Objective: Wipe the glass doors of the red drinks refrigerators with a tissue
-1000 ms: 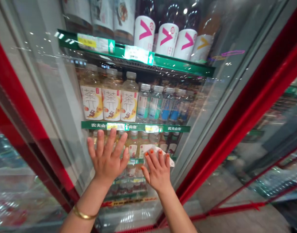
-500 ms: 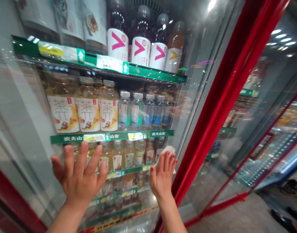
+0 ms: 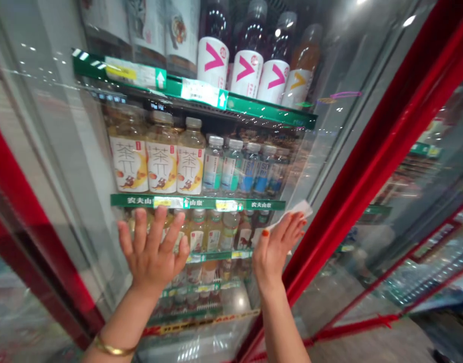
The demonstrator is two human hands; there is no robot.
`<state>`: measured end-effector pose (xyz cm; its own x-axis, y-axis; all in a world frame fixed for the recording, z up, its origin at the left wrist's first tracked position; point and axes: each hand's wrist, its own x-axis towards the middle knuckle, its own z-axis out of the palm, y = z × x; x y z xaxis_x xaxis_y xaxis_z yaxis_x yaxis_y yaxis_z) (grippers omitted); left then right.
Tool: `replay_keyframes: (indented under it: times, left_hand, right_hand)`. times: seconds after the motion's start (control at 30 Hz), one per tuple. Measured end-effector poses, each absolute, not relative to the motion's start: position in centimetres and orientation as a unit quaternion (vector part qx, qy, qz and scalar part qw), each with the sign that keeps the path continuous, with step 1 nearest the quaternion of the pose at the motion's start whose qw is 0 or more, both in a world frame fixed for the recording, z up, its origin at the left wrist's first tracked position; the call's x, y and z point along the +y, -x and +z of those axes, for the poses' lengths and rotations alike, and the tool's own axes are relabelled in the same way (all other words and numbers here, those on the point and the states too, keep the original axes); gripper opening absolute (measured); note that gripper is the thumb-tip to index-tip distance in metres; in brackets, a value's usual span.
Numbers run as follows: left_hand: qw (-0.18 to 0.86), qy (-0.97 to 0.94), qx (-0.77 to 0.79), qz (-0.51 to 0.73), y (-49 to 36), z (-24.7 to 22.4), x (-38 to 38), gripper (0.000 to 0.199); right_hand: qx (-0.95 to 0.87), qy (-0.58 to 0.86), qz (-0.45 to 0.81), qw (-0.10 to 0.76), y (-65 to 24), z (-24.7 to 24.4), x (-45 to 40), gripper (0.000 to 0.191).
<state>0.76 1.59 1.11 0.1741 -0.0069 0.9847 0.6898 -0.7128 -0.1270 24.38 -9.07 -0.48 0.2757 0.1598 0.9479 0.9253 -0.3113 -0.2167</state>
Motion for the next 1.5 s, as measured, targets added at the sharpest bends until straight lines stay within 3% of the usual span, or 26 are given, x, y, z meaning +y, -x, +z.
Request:
replay_keyframes:
  times: [0.07,0.13,0.27,0.37,0.5,0.6,0.7,0.8,0.93,1.0,1.07,1.17,1.27,1.37,1.5]
  left_hand:
    - [0.294,0.705,-0.244,-0.597,-1.0,1.3,1.6,0.086]
    - [0.293,0.706,-0.244,-0.597,-1.1,1.5,1.6,0.084]
    - [0.269,0.715,-0.223,-0.606,-0.3,1.5,1.3,0.089]
    - [0.228,0.736,-0.205,-0.603,1.4,0.5,0.9,0.091]
    - [0.205,0.712,-0.259,-0.62,3.1,-2.0,1.0,0.088]
    - [0.202,0.701,-0.288,-0.621,3.1,-3.5,1.9,0.088]
    - [0.224,0.697,-0.292,-0.615,2.6,-4.0,2.6,0.088]
    - [0.244,0.694,-0.293,-0.611,2.1,-4.0,2.7,0.087]
    - [0.241,0.69,-0.295,-0.615,1.9,-3.9,2.5,0.087]
    - [0.221,0.691,-0.281,-0.628,2.3,-3.9,2.4,0.088]
    - [0.195,0.696,-0.252,-0.643,3.1,-4.2,2.2,0.087]
    - [0.181,0.693,-0.236,-0.657,4.6,-5.1,1.9,0.082]
    - [0.177,0.69,-0.272,-0.647,5.8,-6.8,2.1,0.081]
    - [0.175,0.692,-0.328,-0.618,5.7,-8.5,2.9,0.082]
    - [0.184,0.681,-0.338,-0.623,5.2,-9.7,3.7,0.077]
  right_hand:
    - [-0.406,0.667,-0.451,0.433,-23.3,2.0,-7.8,0.076]
    - [-0.486,0.63,-0.471,0.38,-20.9,2.6,-6.9,0.077]
    - [-0.623,0.533,-0.506,0.268,-19.2,-1.3,-8.1,0.072]
    - [-0.549,0.578,-0.515,0.316,-22.7,-1.9,-9.6,0.073]
    - [-0.448,0.638,-0.499,0.379,-23.6,2.8,-8.4,0.076]
    - [-0.545,0.593,-0.495,0.325,-19.5,3.1,-6.7,0.077]
    - [-0.655,0.51,-0.502,0.245,-17.5,-0.8,-7.0,0.072]
    - [-0.613,0.542,-0.51,0.266,-19.9,-2.7,-8.7,0.079]
    - [-0.483,0.622,-0.502,0.359,-21.3,2.3,-7.4,0.079]
    - [-0.507,0.602,-0.506,0.353,-18.8,4.0,-5.7,0.079]
    - [-0.597,0.541,-0.514,0.294,-15.7,2.7,-4.8,0.077]
    - [-0.698,0.456,-0.512,0.205,-14.1,-3.2,-6.0,0.066]
    - [-0.668,0.484,-0.517,0.228,-17.2,-6.9,-8.4,0.07]
    - [-0.578,0.561,-0.509,0.305,-19.8,-3.5,-8.3,0.081]
    - [-0.55,0.603,-0.462,0.347,-15.1,3.3,-4.3,0.081]
